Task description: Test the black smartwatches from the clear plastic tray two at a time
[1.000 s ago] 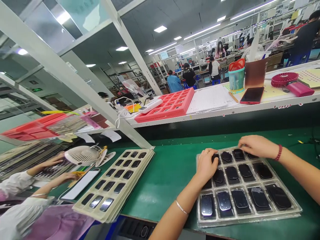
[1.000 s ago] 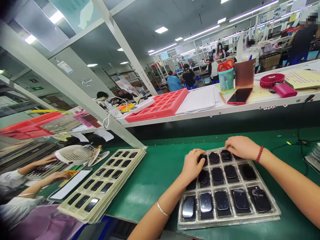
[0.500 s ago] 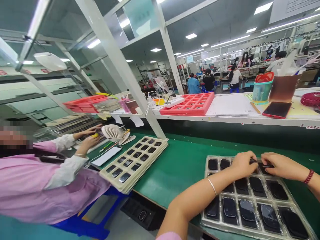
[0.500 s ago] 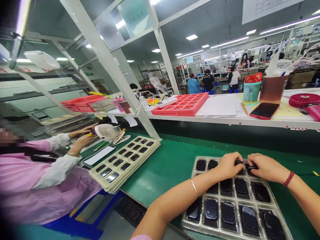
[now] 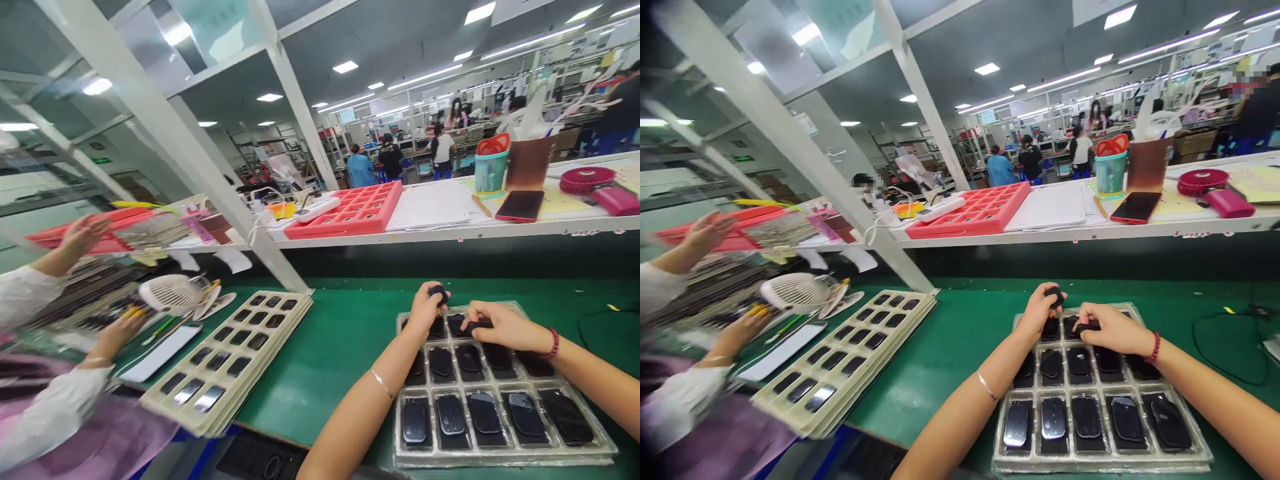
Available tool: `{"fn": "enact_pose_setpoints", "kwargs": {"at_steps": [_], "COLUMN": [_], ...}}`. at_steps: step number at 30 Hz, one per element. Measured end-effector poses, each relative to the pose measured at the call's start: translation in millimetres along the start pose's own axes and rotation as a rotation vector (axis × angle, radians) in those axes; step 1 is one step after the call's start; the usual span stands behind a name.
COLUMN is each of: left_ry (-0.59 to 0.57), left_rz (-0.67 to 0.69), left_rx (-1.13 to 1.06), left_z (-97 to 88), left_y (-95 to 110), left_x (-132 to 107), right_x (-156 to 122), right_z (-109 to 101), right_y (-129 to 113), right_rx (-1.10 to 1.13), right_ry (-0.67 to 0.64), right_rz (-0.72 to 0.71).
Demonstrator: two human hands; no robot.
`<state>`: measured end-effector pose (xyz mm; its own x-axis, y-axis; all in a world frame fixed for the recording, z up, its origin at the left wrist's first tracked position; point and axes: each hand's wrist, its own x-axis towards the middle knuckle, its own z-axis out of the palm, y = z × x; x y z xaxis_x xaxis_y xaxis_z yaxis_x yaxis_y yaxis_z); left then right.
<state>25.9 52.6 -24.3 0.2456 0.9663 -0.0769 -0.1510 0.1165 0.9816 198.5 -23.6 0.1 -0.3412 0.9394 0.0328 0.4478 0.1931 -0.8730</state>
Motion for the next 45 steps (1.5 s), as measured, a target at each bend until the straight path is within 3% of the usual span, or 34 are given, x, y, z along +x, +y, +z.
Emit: {"fn": "enact_pose_setpoints", "kwargs": {"at_steps": [3,12,16,38,45], "left_ry": [-0.099,-0.226,-0.220,-0.193,-0.217], "left_rz": [0.029,0.054,0.123,0.054,0.056], "left_rx": [0.085,0.262,0.304,0.151,0.129], "left_z": [0.9,-5.7,-7.2,3.7,2.5], "left_y": [1.7,2.1,0.3,4.4,4.8], "left_x": [-7.1,-5.7,-9.4,-24.1,-24.2], "right_x": [14.9,35.9,33.0,17.8,15.4], "right_z": [2.1,8.3,9.0,0.6,-2.9], "right_y": [9.0,35.6,36.1,32.4,29.4], "right_rx": [0.357,0.442,0.436,0.392,0.676], "right_ry": [0.018,0.232,0.251,0.234,0.232], "right_rz": [0.046,0.065,0.053,0.036,0.070]}}
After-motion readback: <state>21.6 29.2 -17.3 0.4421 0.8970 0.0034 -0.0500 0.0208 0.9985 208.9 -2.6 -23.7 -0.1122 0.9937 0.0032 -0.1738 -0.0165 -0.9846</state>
